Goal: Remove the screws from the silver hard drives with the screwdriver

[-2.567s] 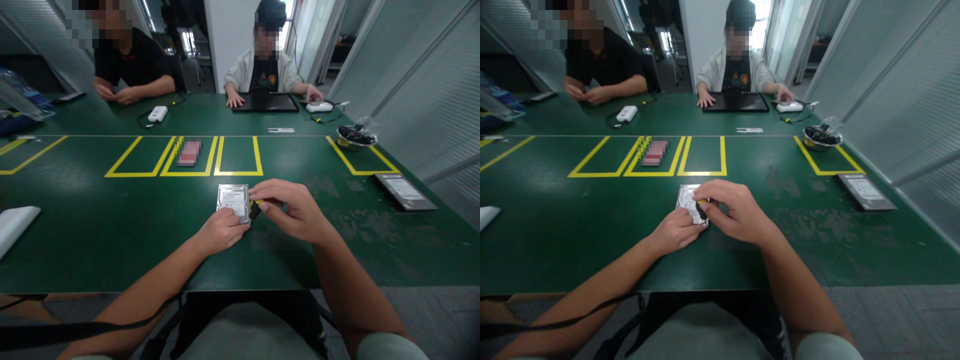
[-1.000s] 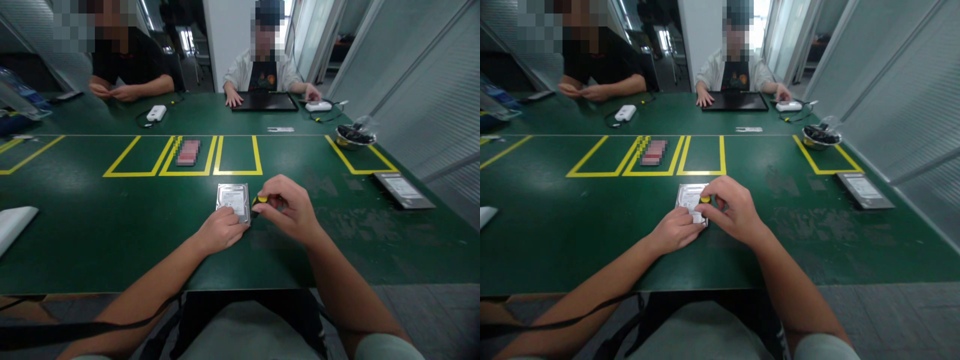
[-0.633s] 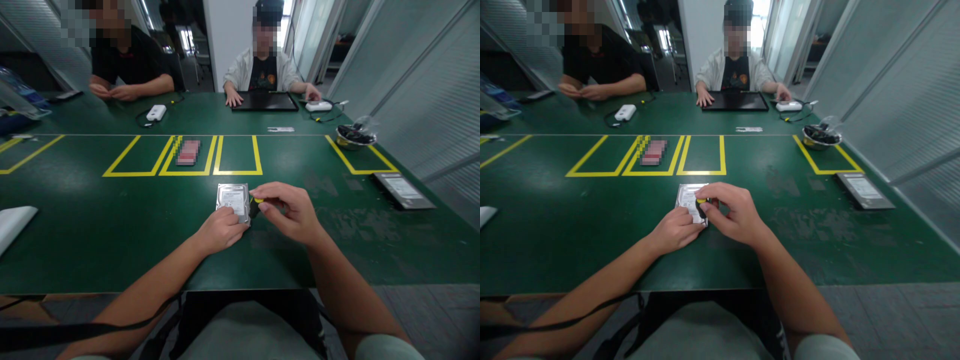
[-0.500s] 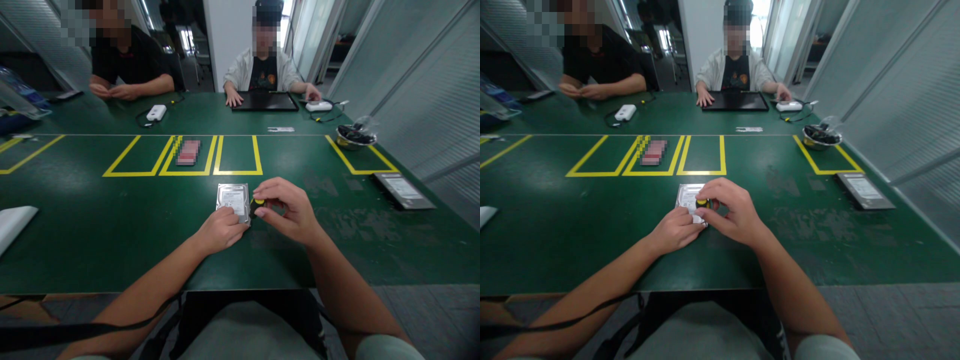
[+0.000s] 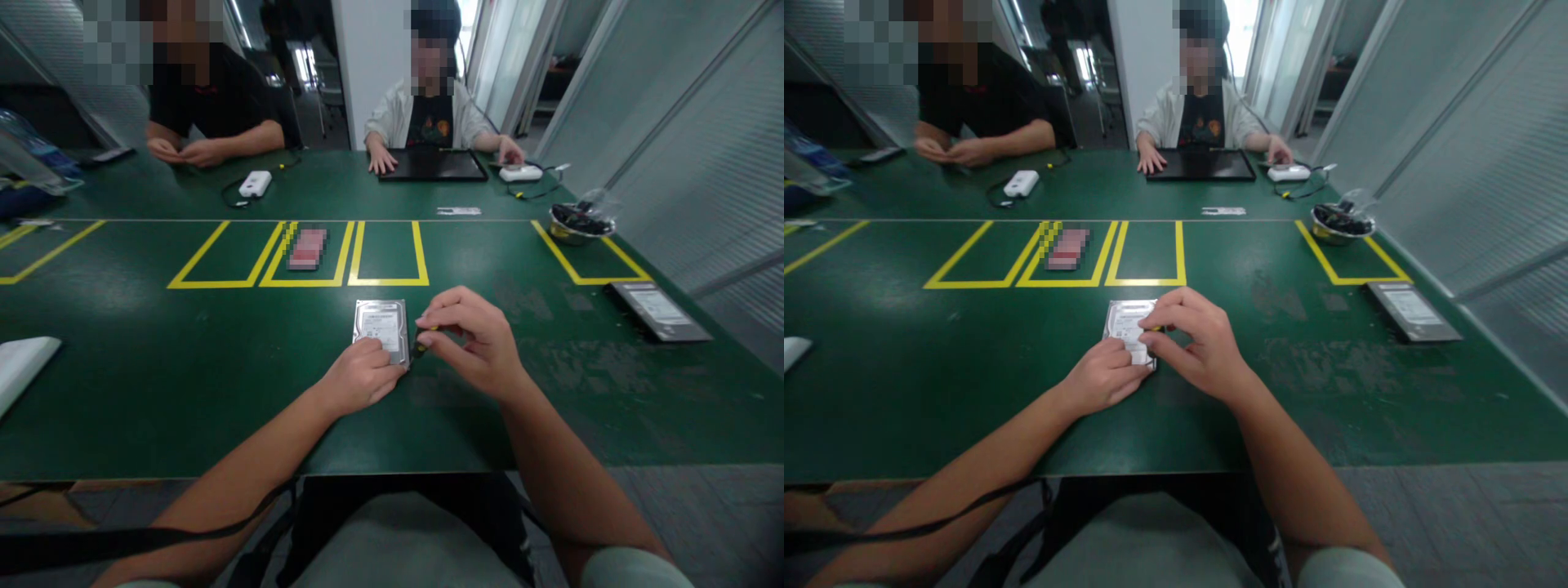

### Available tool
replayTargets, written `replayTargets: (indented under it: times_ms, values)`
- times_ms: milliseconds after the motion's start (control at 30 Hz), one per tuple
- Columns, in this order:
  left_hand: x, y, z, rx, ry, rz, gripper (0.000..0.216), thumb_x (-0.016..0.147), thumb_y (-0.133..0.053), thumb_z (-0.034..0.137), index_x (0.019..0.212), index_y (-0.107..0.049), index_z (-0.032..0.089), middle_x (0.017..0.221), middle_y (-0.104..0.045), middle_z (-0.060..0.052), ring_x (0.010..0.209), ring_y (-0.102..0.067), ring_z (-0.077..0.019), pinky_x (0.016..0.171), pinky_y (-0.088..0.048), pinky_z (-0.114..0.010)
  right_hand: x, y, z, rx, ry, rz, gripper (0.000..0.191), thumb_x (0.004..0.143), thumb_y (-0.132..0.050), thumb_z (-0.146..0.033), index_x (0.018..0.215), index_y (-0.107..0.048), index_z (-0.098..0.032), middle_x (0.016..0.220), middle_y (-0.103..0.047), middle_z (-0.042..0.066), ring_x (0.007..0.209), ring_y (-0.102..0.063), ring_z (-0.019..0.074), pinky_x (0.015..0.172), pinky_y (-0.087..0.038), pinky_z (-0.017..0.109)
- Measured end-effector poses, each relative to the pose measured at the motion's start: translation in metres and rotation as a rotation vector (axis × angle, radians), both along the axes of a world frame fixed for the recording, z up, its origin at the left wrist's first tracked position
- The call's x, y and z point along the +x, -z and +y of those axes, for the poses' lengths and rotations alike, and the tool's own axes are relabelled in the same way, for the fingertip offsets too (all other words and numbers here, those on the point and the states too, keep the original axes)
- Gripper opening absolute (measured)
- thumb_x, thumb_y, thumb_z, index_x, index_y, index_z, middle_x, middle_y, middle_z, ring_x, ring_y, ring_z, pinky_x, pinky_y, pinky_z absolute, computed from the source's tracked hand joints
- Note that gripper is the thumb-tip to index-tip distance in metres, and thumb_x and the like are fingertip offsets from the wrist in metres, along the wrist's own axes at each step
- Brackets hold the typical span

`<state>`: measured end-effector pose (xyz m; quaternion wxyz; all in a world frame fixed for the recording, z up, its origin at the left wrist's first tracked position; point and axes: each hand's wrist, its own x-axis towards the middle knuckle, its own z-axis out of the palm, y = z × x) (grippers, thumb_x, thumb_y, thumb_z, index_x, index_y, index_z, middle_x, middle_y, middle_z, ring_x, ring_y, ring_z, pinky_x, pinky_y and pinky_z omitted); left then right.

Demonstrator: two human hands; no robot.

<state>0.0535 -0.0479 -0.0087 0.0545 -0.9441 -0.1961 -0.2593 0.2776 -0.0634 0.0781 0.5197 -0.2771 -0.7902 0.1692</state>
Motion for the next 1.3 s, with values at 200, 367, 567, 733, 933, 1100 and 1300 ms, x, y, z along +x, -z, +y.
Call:
replayTargets:
  times_ms: [200,367,567,733,933,1100,1300]
  values:
    - [0.0,0.0017,0.0001,0.013,-0.002,-0.005,0.014,0.092,-0.058,0.022,0.091,-0.072,0.019,0.07,-0.059,-0.004,0.069,-0.048,-0.0181,0.067,-0.041,-0.034,-0.0011,0.0003,-0.0012,0.003,-0.06,-0.034,0.029,0.085,-0.064,-0.012,0.113,-0.067,-0.021,0.105,-0.071,0.007,0.099,-0.065,0.0181,0.087,-0.052,0.037]
    - [0.0007,0.0012,-0.0005,0.022,-0.003,-0.022,0.013,0.091,-0.059,0.022,0.091,-0.072,0.018,0.073,-0.062,-0.004,0.071,-0.05,-0.0185,0.067,-0.042,-0.034,-0.0029,0.0014,-0.0021,-0.006,-0.003,-0.053,0.026,0.082,-0.072,-0.021,0.108,-0.07,-0.02,0.095,-0.062,0.005,0.087,-0.061,0.0149,0.077,-0.053,0.032]
    - [0.0,0.0013,-0.0005,0.021,-0.016,-0.015,0.013,0.091,-0.059,0.022,0.092,-0.072,0.019,0.07,-0.06,-0.004,0.069,-0.049,-0.0182,0.064,-0.041,-0.034,-0.0045,-0.0007,-0.0055,0.009,-0.055,-0.066,0.031,0.086,-0.06,-0.012,0.116,-0.067,-0.018,0.106,-0.065,0.009,0.098,-0.061,0.0169,0.084,-0.053,0.034]
    - [0.0002,0.0019,-0.0005,0.005,-0.015,-0.017,0.015,0.092,-0.058,0.022,0.091,-0.072,0.019,0.074,-0.061,-0.005,0.073,-0.051,-0.0191,0.068,-0.044,-0.035,-0.0062,-0.0017,-0.0075,0.042,-0.023,-0.092,0.026,0.086,-0.064,-0.014,0.112,-0.068,-0.015,0.102,-0.064,0.01,0.094,-0.061,0.0159,0.081,-0.053,0.032]
    - [0.0003,0.0018,-0.0003,0.008,-0.021,-0.013,0.013,0.091,-0.059,0.022,0.089,-0.072,0.019,0.071,-0.06,-0.004,0.07,-0.049,-0.0189,0.065,-0.042,-0.035,-0.0068,-0.0011,-0.0081,0.055,-0.033,-0.079,0.028,0.086,-0.062,-0.013,0.114,-0.067,-0.016,0.106,-0.065,0.01,0.098,-0.062,0.0179,0.083,-0.054,0.036]
    - [-0.0005,0.0011,-0.0006,0.008,-0.016,-0.006,0.014,0.091,-0.059,0.022,0.092,-0.072,0.019,0.072,-0.06,-0.004,0.072,-0.05,-0.0187,0.068,-0.043,-0.034,-0.008,-0.0001,-0.0081,0.083,0.066,-0.067,0.021,0.086,-0.066,-0.016,0.106,-0.071,-0.02,0.094,-0.059,0.006,0.085,-0.058,0.0145,0.069,-0.051,0.03]
    - [0.0001,0.0005,-0.0005,0.022,-0.012,-0.006,0.015,0.092,-0.058,0.023,0.089,-0.072,0.019,0.069,-0.058,-0.004,0.068,-0.048,-0.0178,0.065,-0.04,-0.034,-0.0097,-0.0008,-0.0095,0.092,0.029,-0.041,0.029,0.085,-0.057,-0.008,0.111,-0.066,-0.018,0.103,-0.069,0.009,0.097,-0.064,0.0181,0.085,-0.054,0.038]
